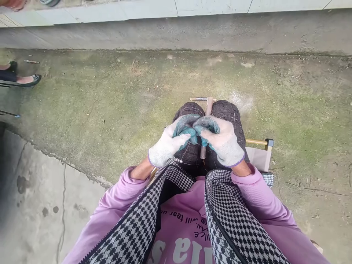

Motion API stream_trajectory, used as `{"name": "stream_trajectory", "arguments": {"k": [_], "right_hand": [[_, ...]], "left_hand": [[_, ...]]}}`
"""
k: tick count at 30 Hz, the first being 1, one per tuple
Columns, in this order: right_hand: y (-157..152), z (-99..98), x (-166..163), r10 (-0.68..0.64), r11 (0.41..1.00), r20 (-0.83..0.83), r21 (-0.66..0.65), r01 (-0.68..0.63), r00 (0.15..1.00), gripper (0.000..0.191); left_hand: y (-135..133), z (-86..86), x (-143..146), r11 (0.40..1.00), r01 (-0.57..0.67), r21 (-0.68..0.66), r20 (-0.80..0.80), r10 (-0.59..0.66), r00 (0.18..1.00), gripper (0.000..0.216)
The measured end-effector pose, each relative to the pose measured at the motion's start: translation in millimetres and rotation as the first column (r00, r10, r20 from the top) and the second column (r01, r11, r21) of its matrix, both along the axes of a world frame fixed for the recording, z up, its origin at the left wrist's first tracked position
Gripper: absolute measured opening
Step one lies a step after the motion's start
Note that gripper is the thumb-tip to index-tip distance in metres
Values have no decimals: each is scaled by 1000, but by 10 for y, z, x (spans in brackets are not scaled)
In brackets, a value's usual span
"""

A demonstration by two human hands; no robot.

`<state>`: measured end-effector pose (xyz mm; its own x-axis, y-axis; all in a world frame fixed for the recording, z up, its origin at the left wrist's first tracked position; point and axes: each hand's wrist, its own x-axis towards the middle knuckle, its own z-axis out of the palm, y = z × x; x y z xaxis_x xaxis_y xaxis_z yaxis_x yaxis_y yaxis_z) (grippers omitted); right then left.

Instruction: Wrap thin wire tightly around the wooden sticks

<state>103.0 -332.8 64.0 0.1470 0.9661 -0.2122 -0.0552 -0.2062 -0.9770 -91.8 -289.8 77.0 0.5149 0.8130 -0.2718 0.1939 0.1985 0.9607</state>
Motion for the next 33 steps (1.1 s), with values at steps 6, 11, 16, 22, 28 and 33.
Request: {"name": "stream_trajectory", "arguments": {"k": [6, 11, 16, 22, 28, 33], "right_hand": [[-35, -88, 40, -12, 1000, 74, 16, 11, 997, 4], [7, -100, 23, -19, 999, 32, 41, 18, 999, 5], [39, -61, -120, -103, 989, -169, 88, 119, 980, 19], [4, -116, -224, -127, 990, -146, 44, 135, 981, 15], [2, -160, -201, -119, 992, 4, 34, 119, 993, 12], [-29, -218, -171, -77, 995, 72, 68, 72, 994, 6]], "left_hand": [[23, 62, -29, 992, -103, -77, -69, 98, 993, 15], [72, 156, -48, 962, -167, -214, -14, 168, 986, 20], [50, 94, 12, 896, -339, -288, -12, 350, 937, 32], [24, 54, 32, 922, -323, -213, 2, 331, 944, 29], [-4, 40, -8, 958, -275, -83, 2, 276, 961, 25], [-9, -12, -12, 965, -263, -8, -27, 263, 965, 24]]}}
